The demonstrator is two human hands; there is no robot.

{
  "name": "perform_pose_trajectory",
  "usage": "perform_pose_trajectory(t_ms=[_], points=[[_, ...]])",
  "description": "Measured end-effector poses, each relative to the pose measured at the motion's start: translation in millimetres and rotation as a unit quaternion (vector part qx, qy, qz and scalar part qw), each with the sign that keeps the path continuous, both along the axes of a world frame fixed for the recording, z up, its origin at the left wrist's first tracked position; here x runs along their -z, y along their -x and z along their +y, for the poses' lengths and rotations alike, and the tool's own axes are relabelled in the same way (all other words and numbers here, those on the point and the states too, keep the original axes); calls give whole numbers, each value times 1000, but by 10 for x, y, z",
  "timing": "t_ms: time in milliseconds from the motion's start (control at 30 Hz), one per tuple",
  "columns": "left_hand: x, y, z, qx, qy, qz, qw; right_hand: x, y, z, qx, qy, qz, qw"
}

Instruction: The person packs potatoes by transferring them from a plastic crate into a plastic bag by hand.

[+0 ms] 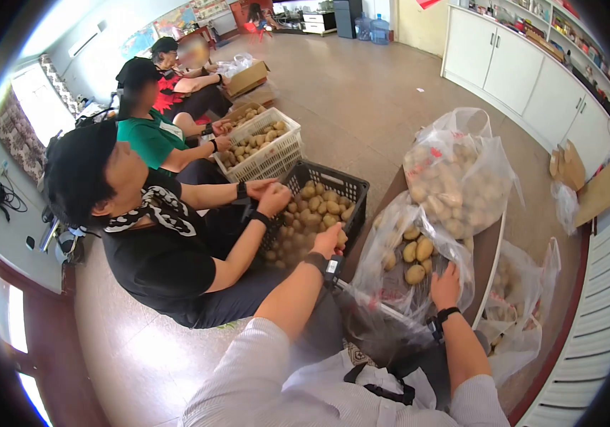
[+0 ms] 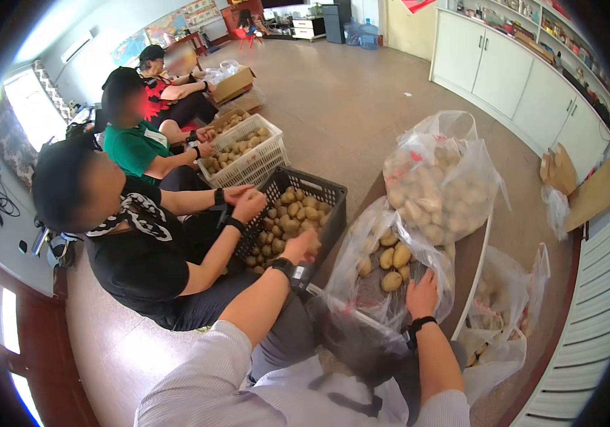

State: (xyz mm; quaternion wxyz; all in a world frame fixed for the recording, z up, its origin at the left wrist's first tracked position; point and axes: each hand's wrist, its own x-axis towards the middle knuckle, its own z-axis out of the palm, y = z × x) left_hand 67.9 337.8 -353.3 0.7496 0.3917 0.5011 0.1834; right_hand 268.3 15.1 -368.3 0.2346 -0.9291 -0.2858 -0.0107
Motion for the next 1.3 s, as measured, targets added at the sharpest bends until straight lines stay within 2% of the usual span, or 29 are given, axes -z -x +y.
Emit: perform_pose_trajectory(t_ms=[100,200,367,600,767,900,933,1000,1100,1200,1233,1267,1300], points=[[126,15,95,23,13,13,1000,16,-63,5,33,18,44,998],[57,25,79,-8,31,-34,999,61,-137,16,29,35,58,997],[332,27,252,-20,86,-57,994,-40,-150,46,31,54,97,993],[230,94,235,-26,46,10,999,-76,-313,70,44,100,128,986],[246,67,278,21,1,72,997,-125,-322,49,37,106,161,981],[396,91,293,-12,-11,58,998,-11,-121,37,34,92,119,988],[536,101,391,57,-89,105,989,4,-58,26,35,91,119,988],[822,128,518,126,-164,152,966,21,88,-24,12,51,71,996],[1048,159,624,121,-163,119,972,15,227,-62,-21,15,20,999],[928,152,575,125,-217,146,957,62,295,-100,-35,2,44,998],[678,184,473,214,-336,238,886,60,318,-113,-37,0,43,998],[618,198,457,295,-442,324,782,58,337,-122,-32,-4,53,998],[554,197,447,292,-444,326,782,59,349,-114,-28,-7,64,998]])
